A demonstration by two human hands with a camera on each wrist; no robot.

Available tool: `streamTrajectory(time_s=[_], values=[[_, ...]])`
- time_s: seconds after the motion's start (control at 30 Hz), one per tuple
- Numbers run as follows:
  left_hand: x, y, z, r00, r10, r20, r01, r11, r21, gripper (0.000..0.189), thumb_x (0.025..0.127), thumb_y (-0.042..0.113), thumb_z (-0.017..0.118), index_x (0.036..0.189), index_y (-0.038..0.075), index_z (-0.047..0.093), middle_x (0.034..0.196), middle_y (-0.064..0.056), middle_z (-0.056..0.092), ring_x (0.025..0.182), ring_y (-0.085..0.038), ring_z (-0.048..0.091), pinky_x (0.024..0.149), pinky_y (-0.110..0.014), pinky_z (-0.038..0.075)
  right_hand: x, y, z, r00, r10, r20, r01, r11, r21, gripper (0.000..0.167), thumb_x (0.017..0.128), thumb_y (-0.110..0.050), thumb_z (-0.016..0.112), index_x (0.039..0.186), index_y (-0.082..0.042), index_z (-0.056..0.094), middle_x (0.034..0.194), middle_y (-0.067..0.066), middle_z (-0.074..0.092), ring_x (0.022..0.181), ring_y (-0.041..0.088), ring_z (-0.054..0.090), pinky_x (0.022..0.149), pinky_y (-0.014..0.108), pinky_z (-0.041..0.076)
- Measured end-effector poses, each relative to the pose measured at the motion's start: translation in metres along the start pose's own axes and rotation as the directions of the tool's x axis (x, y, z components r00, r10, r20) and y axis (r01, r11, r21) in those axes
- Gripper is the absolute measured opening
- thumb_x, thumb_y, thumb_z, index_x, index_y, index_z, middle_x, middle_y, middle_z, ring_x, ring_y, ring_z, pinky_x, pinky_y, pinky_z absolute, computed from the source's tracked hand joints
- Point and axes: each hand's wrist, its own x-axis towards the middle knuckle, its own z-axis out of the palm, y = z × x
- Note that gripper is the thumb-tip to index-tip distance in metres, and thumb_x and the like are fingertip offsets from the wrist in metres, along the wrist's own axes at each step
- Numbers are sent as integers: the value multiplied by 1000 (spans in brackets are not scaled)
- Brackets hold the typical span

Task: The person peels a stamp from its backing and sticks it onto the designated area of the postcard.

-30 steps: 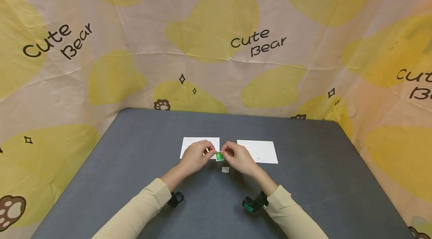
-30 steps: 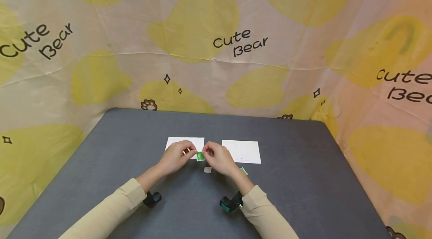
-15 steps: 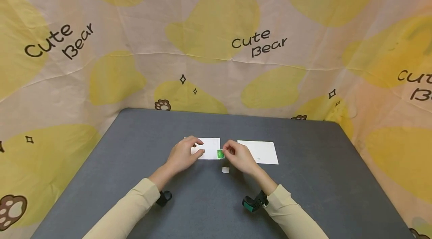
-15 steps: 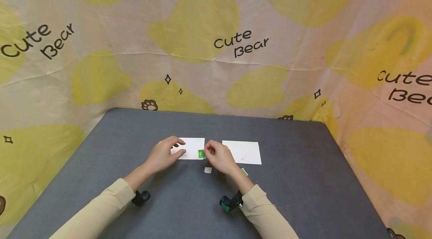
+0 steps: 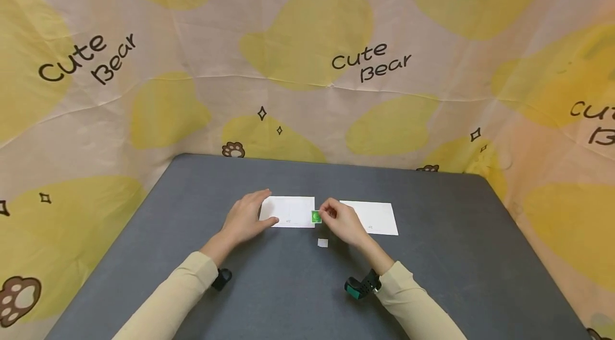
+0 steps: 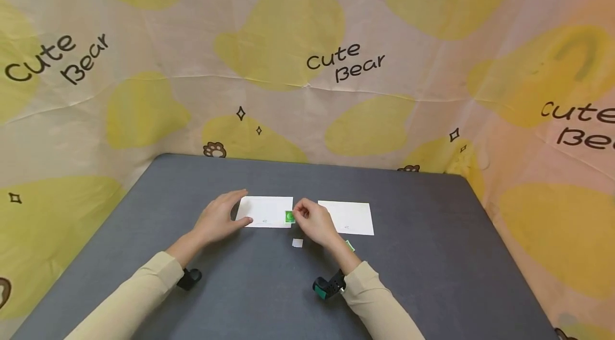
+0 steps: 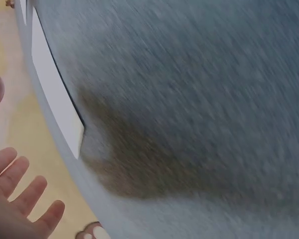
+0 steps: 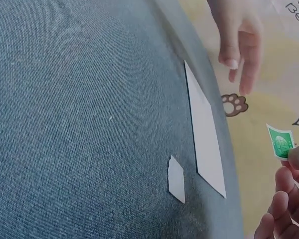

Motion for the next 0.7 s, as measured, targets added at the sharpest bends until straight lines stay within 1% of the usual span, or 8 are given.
streamTrajectory(time_s=[0.13, 0.3, 0.4, 0.53, 0.6, 0.7], values=[[1, -10, 1, 999, -18, 39, 16, 999, 33, 76, 76, 46, 70, 136, 7, 44, 141, -9, 43, 127, -32, 41, 98, -55, 34, 0, 4, 0, 1000, 22, -17, -22, 1000, -3, 5, 86, -13, 61, 80, -14, 61, 66, -6, 52, 60, 8, 45, 54, 20, 35], [3, -16, 3, 996, -20, 89, 14, 998, 63, 85, 74, 49, 70, 140, 5, 38, 145, -11, 37, 130, -34, 36, 101, -57, 30, 0, 9, 1, 998, 54, -24, -55, 998, -10, 5, 85, -13, 62, 80, -14, 62, 65, -6, 51, 60, 8, 44, 54, 20, 34], [4, -18, 6, 990, -23, 137, 12, 997, 80, 89, 74, 51, 69, 141, 4, 35, 147, -12, 33, 132, -36, 32, 103, -59, 25, 0, 12, 2, 998, 63, -28, -64, 998, -14, 5, 85, -13, 62, 80, -14, 62, 65, -6, 51, 60, 9, 44, 54, 20, 34], [5, -19, 9, 978, -37, 203, 17, 995, 99, 89, 76, 55, 65, 142, 4, 33, 149, -12, 30, 134, -37, 29, 104, -61, 22, 1, 14, 3, 997, 66, -33, -66, 998, -17, 5, 85, -13, 62, 80, -14, 61, 65, -6, 51, 60, 8, 44, 55, 21, 35], [6, -19, 10, 973, -47, 224, 23, 994, 109, 89, 76, 56, 64, 143, 5, 33, 150, -10, 29, 135, -36, 28, 104, -60, 21, 1, 14, 3, 997, 68, -34, -69, 998, -11, 5, 85, -13, 62, 80, -14, 61, 65, -6, 51, 60, 8, 44, 54, 21, 35], [8, -20, 12, 971, -56, 233, 29, 993, 118, 88, 77, 56, 63, 143, 6, 33, 149, -10, 29, 135, -37, 28, 103, -61, 21, 2, 15, 3, 997, 72, -36, -72, 997, -6, 5, 85, -13, 62, 80, -14, 61, 65, -5, 52, 60, 8, 44, 54, 21, 35]])
